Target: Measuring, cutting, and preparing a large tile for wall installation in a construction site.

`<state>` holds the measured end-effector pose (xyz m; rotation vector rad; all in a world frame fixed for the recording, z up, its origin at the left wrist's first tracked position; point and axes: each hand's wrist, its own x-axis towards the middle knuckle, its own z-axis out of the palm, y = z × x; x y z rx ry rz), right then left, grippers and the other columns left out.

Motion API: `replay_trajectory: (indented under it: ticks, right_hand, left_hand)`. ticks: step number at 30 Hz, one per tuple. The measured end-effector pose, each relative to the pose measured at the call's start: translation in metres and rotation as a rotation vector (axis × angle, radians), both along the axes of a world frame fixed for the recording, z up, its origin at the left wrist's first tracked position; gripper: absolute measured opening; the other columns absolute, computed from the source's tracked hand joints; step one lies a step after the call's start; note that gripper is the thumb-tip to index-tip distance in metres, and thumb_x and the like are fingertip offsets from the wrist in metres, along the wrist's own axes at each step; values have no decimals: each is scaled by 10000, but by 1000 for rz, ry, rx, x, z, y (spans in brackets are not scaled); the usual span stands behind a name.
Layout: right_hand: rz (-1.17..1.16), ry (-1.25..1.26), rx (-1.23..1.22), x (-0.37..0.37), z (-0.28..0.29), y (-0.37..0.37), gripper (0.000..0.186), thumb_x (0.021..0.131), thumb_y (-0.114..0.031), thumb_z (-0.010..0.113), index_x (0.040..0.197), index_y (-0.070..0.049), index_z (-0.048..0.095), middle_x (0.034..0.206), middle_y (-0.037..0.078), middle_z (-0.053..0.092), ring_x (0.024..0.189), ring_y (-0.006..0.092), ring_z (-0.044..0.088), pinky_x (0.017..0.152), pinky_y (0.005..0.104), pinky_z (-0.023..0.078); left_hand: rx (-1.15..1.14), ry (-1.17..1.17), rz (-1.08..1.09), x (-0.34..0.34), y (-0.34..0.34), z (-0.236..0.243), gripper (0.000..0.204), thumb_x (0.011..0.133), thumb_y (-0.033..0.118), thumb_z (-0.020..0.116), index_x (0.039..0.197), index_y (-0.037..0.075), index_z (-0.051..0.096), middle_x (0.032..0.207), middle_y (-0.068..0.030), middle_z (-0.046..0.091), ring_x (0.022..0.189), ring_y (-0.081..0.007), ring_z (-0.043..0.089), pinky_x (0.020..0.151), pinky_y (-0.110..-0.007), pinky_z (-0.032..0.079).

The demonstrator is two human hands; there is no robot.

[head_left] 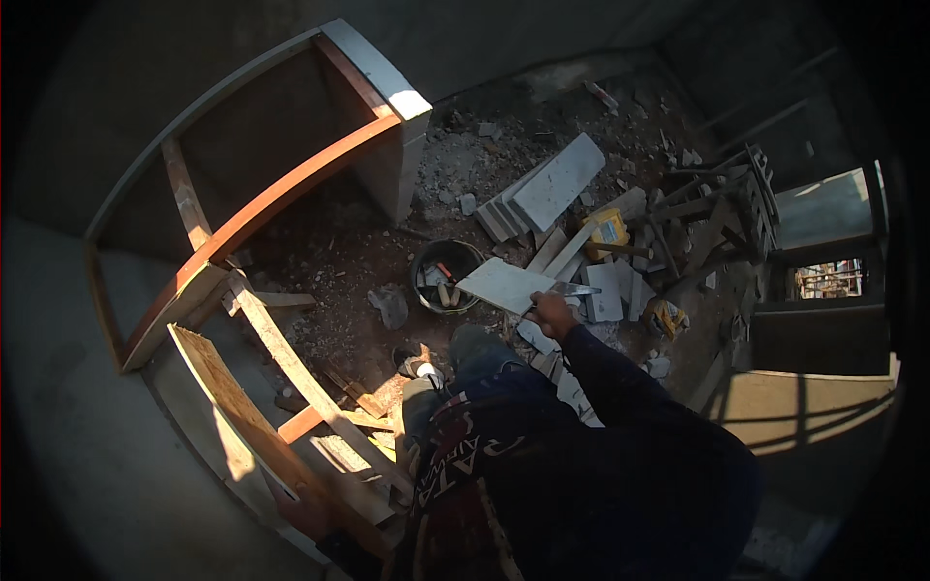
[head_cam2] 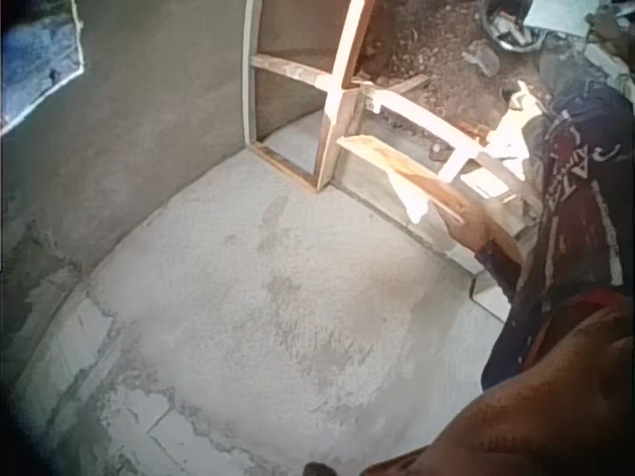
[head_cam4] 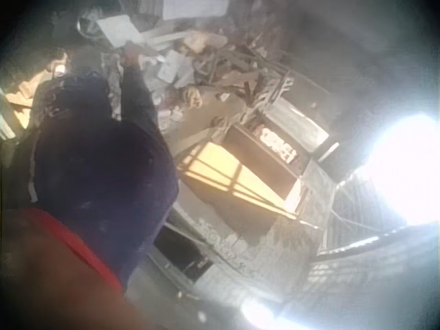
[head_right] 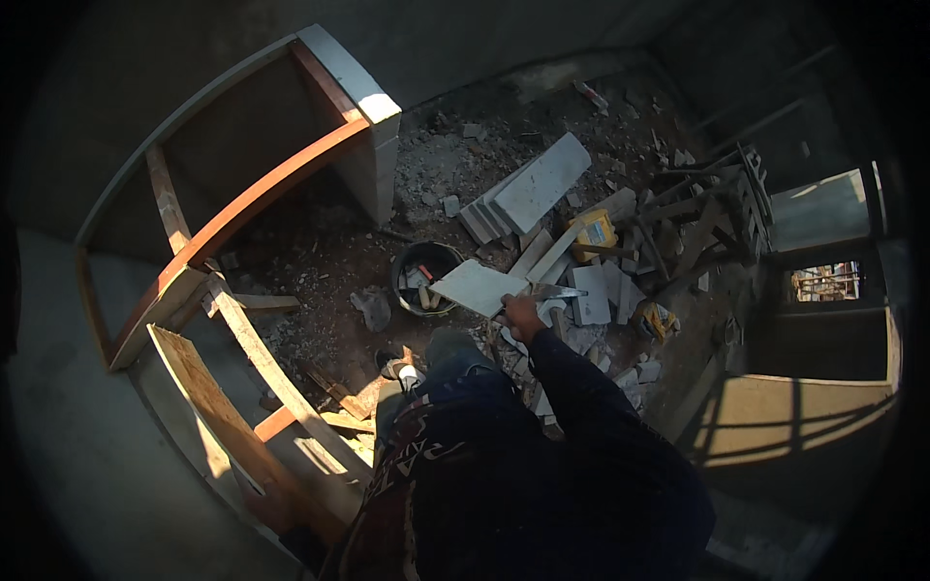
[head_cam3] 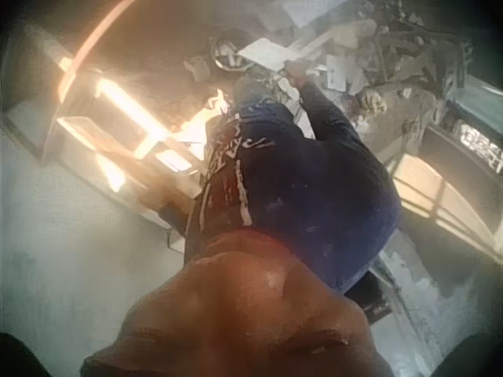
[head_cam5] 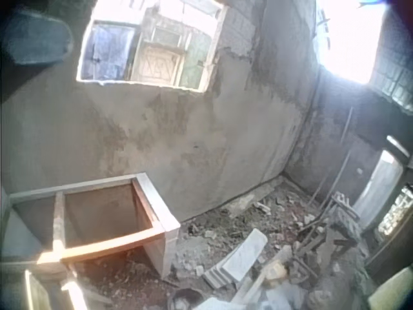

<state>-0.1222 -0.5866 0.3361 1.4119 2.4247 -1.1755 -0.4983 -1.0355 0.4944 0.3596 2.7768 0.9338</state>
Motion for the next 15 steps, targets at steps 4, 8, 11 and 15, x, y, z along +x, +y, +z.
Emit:
replay_trajectory:
  ticks: [4, 8, 11, 15]
  right_hand:
    - [-1497, 673, -564, 44, -41, -12, 324, 922, -22, 577, 1199, 103, 465, 1139, 179, 555, 1039, 315, 617, 887, 514, 564]
    - [-1682, 860, -460, 62, -10, -21, 300, 886, 21, 595, 1162, 72, 491, 1127, 164, 558, 1017, 320, 620, 873, 551, 545]
    - [-1618, 950, -490, 87, -5, -28, 292, 856, 52, 608, 1131, 52, 511, 1087, 149, 579, 986, 319, 630, 851, 546, 542]
    - [-1564, 1108, -707, 102, -12, -55, 365, 794, 54, 634, 1137, -5, 528, 1051, 115, 610, 929, 305, 646, 838, 523, 550]
  left_hand:
    - [296, -351, -72, -20, 21, 86, 650, 774, 29, 527, 1409, -74, 434, 1278, -258, 572, 1144, -309, 595, 980, -361, 472]
    - [142, -259, -404, -9, 70, 131, 570, 897, 206, 718, 1364, -28, 490, 1210, -232, 614, 1013, -326, 600, 894, -399, 506]
    - [66, -269, -418, 40, 151, 159, 705, 863, 257, 763, 1422, -17, 432, 1268, -252, 584, 1071, -336, 593, 952, -382, 482]
    - [149, 32, -921, 78, 245, 90, 642, 774, -36, 466, 1414, -85, 433, 1338, -233, 559, 1228, -331, 554, 1073, -390, 393]
